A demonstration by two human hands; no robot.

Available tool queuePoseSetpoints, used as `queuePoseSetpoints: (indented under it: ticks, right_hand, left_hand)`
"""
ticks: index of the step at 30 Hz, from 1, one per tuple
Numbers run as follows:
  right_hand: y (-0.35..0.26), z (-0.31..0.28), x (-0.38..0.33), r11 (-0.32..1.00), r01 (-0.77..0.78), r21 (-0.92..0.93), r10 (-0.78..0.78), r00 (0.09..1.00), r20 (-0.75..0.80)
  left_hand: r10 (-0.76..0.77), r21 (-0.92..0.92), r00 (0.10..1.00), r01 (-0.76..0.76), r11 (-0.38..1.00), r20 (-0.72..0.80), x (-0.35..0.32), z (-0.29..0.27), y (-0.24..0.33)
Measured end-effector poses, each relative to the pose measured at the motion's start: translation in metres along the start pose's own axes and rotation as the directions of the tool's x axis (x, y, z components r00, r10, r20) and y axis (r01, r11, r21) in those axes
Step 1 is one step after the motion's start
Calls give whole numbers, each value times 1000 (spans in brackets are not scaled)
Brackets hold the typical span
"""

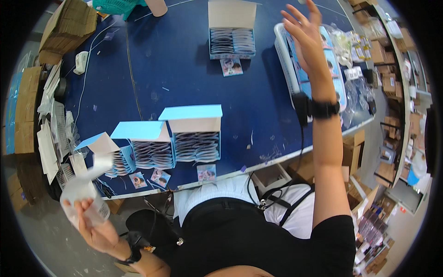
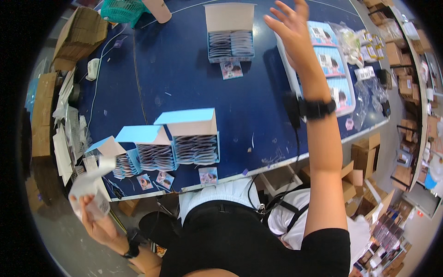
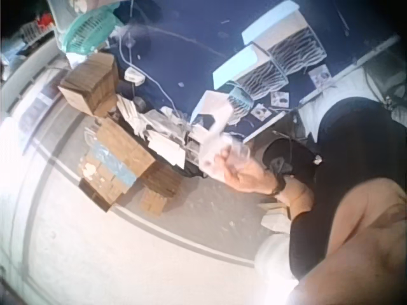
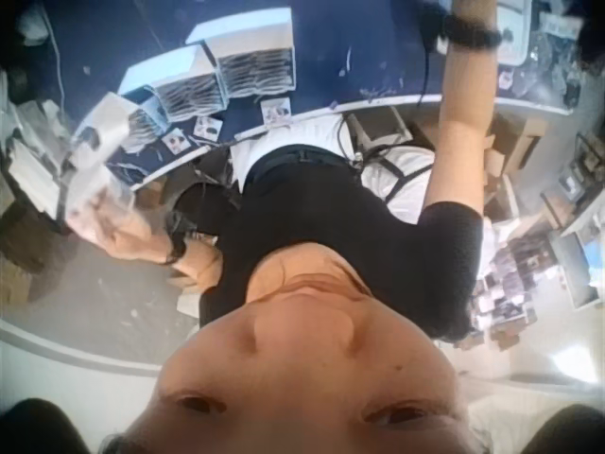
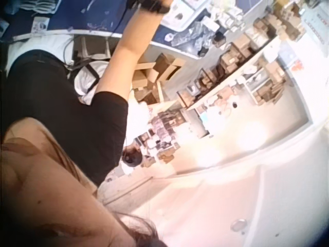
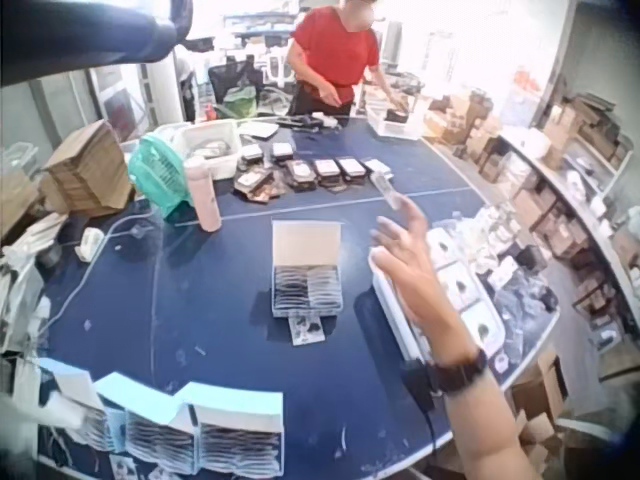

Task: The person packs small sachets into light blue cardboard boxes at a warehouse workstation. They use a handheld scanner to scan labels on the boxes and arrange the sachets neatly inside before closing the lids. The person also handles shipping labels and places the finished boxes into a white plastic basket.

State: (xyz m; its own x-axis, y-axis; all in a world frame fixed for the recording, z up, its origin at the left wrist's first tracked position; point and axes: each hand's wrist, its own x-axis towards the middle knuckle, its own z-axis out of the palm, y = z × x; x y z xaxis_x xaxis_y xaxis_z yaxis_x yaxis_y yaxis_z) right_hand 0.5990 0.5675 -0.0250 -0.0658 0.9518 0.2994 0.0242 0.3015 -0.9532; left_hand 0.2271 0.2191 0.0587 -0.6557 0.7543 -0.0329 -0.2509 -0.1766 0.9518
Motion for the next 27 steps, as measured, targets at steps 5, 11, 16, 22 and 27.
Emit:
queuePoseSetpoints:
  ticks: [5, 11, 16, 22, 27]
  right_hand:
    - [120, 7, 124, 997, -13, -80, 25, 988, 153]
    - [147, 10, 126, 889, 56, -455, 13, 989, 147]
    - [117, 14, 75, 831, -492, -257, 556, 745, 369]
    - [157, 17, 60, 733, -680, -2, 634, 682, 365]
    - [170, 34, 67, 705, -703, -93, 707, 685, 177]
  left_hand:
    - [57, 185, 978, -19, 983, -201, -35, -19, 19]
    - [117, 248, 889, -5, 969, -442, -63, -67, 33]
    - [142, 271, 814, 19, 962, -563, -71, -57, 27]
    - [32, 202, 892, 67, 977, -452, -63, -68, 18]
    - [42, 188, 855, 65, 980, -518, -65, -63, 16]
